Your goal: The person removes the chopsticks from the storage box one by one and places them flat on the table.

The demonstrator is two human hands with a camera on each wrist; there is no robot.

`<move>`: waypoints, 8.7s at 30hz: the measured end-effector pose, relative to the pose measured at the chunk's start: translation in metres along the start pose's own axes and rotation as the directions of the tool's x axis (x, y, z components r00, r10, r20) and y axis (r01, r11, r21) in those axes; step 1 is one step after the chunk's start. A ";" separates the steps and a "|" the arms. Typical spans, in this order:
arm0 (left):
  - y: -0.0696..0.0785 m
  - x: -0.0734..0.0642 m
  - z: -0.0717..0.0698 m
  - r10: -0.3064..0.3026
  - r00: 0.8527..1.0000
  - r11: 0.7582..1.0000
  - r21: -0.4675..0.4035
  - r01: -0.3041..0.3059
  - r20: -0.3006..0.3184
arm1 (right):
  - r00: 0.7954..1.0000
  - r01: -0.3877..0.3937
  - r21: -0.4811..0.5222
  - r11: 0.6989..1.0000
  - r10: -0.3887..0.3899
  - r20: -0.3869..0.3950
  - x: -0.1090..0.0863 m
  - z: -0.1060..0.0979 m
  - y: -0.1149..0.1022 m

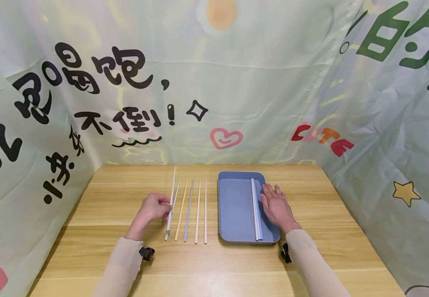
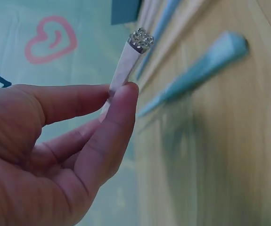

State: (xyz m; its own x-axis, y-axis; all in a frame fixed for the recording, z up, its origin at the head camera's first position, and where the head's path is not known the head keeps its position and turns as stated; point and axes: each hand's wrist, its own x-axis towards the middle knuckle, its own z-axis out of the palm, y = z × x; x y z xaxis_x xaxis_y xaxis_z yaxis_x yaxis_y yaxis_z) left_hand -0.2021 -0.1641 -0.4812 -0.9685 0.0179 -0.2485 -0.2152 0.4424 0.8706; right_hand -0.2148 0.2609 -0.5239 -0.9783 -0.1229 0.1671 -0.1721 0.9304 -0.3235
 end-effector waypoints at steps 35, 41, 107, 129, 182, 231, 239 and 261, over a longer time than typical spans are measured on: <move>-0.023 -0.002 -0.011 0.003 0.995 0.967 0.253 0.023 -0.102 | 1.000 -0.010 0.001 1.000 0.010 0.005 -0.001 -0.002 -0.002; -0.021 -0.001 -0.010 0.007 0.994 0.961 0.275 0.023 -0.106 | 1.000 -0.003 -0.004 1.000 0.003 -0.002 0.000 -0.004 -0.002; 0.094 -0.004 0.171 0.398 0.917 0.907 0.150 -0.393 -0.003 | 1.000 0.001 -0.015 1.000 -0.001 0.000 0.000 0.000 0.000; 0.085 0.001 0.231 0.305 0.951 0.926 0.218 -0.309 0.050 | 0.999 0.009 -0.013 1.000 -0.010 -0.030 0.000 0.001 0.000; 0.084 -0.003 0.246 0.272 0.962 0.870 0.421 -0.255 0.020 | 1.000 0.000 0.010 1.000 0.000 -0.016 0.000 0.001 0.001; 0.083 -0.006 0.143 0.104 0.986 0.988 -0.127 -0.087 0.130 | 1.000 -0.011 -0.004 1.000 0.011 0.007 -0.001 -0.001 -0.002; 0.076 -0.006 0.115 0.108 0.988 0.988 -0.123 -0.094 0.110 | 1.000 -0.010 0.000 1.000 0.010 0.007 -0.001 -0.001 -0.002; 0.025 -0.008 0.032 0.070 0.997 0.991 0.120 -0.064 -0.044 | 1.000 -0.001 -0.004 1.000 0.001 -0.012 -0.002 0.002 0.001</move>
State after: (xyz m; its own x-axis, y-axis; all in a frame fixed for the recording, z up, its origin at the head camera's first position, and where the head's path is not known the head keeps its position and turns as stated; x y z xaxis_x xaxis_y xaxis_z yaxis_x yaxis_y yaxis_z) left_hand -0.1959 -0.1250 -0.4713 -0.9857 0.0094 -0.1681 -0.1359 0.5448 0.8275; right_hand -0.2131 0.2615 -0.5266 -0.9769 -0.1180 0.1784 -0.1711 0.9318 -0.3203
